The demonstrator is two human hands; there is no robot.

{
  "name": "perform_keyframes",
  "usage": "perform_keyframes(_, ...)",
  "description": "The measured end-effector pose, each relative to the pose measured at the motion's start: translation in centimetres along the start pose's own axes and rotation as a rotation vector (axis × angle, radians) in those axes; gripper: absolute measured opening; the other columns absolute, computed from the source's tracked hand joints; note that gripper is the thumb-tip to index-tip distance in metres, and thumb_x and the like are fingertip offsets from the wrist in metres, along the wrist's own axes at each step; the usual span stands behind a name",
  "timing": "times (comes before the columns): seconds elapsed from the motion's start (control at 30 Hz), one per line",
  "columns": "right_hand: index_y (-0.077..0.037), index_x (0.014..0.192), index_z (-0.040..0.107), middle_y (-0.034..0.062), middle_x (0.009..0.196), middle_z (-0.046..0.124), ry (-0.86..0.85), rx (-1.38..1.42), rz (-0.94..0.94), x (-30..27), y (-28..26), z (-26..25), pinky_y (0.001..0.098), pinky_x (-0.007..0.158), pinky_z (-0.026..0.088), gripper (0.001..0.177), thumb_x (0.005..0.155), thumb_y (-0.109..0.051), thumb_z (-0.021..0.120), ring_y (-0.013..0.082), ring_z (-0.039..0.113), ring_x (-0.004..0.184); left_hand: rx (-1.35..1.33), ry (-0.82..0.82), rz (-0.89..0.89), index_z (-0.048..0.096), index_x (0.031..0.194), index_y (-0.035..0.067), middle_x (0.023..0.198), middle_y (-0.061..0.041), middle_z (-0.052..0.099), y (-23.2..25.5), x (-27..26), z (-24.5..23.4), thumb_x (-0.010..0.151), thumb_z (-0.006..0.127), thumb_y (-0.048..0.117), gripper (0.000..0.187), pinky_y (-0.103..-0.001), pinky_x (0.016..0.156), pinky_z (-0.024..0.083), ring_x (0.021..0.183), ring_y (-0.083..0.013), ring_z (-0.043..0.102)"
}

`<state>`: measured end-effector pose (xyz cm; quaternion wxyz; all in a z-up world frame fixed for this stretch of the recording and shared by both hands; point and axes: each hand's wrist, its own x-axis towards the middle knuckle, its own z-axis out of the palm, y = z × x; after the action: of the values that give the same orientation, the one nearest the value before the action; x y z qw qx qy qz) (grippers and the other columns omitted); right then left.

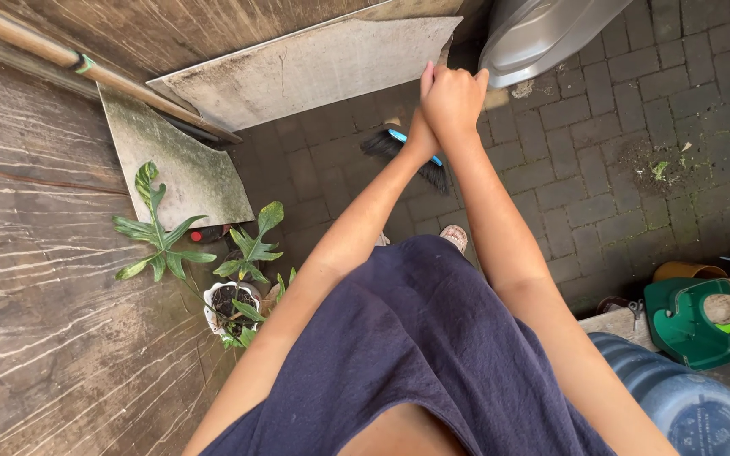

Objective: Sweeping the tiled outdoor area with a broom.

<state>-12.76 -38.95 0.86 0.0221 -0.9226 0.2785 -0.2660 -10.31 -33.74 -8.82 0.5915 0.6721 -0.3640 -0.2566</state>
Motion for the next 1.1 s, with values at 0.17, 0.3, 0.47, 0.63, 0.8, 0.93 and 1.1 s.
perform_keyframes(0.17,-0.007,0.066,0.069,0.0148,0.058,0.063,0.030,0.001,-0.100,0.6,0.4,-0.1,0.0448,0.065,0.048,0.038,0.100,-0.024,0.065,0.0379,0.057,0.053,-0.194,0.161,0.197,0.065,0.110,-0.001,0.106,-0.016,0.074,-1.9,0.6,1.9,0.086,0.075,0.017,0.031,-0.040,0.081,0.055,0.102,-0.0253,0.068)
perform_keyframes(0.3,-0.007,0.071,0.071,0.0160,0.063,0.064,0.033,0.281,0.031,1.0,1.0,-0.8,0.0467,0.055,0.051,0.033,0.099,-0.025,0.067,0.0370,0.063,0.057,-0.040,0.093,0.011,0.072,0.099,0.000,0.094,-0.013,0.079,-2.3,1.5,1.7,0.084,0.073,0.018,0.024,-0.037,0.073,0.057,0.094,-0.0208,0.075)
perform_keyframes(0.47,-0.005,0.070,0.068,0.0175,0.062,0.066,0.067,0.052,0.023,0.1,1.5,0.1,0.0508,0.053,0.051,0.035,0.100,-0.024,0.066,0.0399,0.064,0.055,0.011,-0.023,-0.160,0.071,0.095,0.000,0.090,-0.013,0.080,-2.1,1.5,2.3,0.087,0.074,0.021,0.023,-0.038,0.072,0.057,0.090,-0.0203,0.077)
perform_keyframes(0.63,-0.005,0.071,0.067,0.0192,0.064,0.065,0.011,0.101,0.018,1.0,1.5,-0.8,0.0514,0.055,0.052,0.033,0.099,-0.023,0.065,0.0409,0.064,0.057,-0.198,0.133,0.191,0.064,0.111,-0.002,0.106,-0.017,0.072,-1.1,1.3,2.7,0.085,0.074,0.017,0.035,-0.039,0.079,0.054,0.101,-0.0235,0.067)
perform_keyframes(0.8,-0.002,0.075,0.065,0.0215,0.071,0.065,-0.089,0.415,0.127,1.3,1.9,-1.4,0.0508,0.059,0.050,0.031,0.099,-0.023,0.064,0.0442,0.063,0.065,0.015,0.055,-0.087,0.072,0.098,0.000,0.093,-0.016,0.080,-1.6,2.4,2.1,0.084,0.073,0.019,0.024,-0.039,0.073,0.057,0.091,-0.0234,0.077)
perform_keyframes(0.93,-0.001,0.079,0.064,0.0215,0.072,0.066,-0.013,0.417,0.190,0.1,1.7,-1.5,0.0515,0.059,0.047,0.034,0.105,-0.022,0.058,0.0440,0.062,0.067,0.079,-0.042,-0.121,0.071,0.100,0.000,0.095,-0.017,0.079,-1.7,2.3,1.7,0.087,0.069,0.020,0.024,-0.041,0.075,0.057,0.095,-0.0277,0.077)
perform_keyframes(1.1,-0.003,0.080,0.062,0.0172,0.068,0.066,-0.024,0.665,0.320,-0.6,1.2,-3.3,0.0470,0.060,0.050,0.034,0.105,-0.023,0.052,0.0357,0.067,0.062,0.094,-0.015,-0.015,0.062,0.113,-0.001,0.096,-0.020,0.076,-0.2,2.3,1.3,0.085,0.068,0.021,0.037,-0.044,0.076,0.056,0.094,-0.0356,0.073)
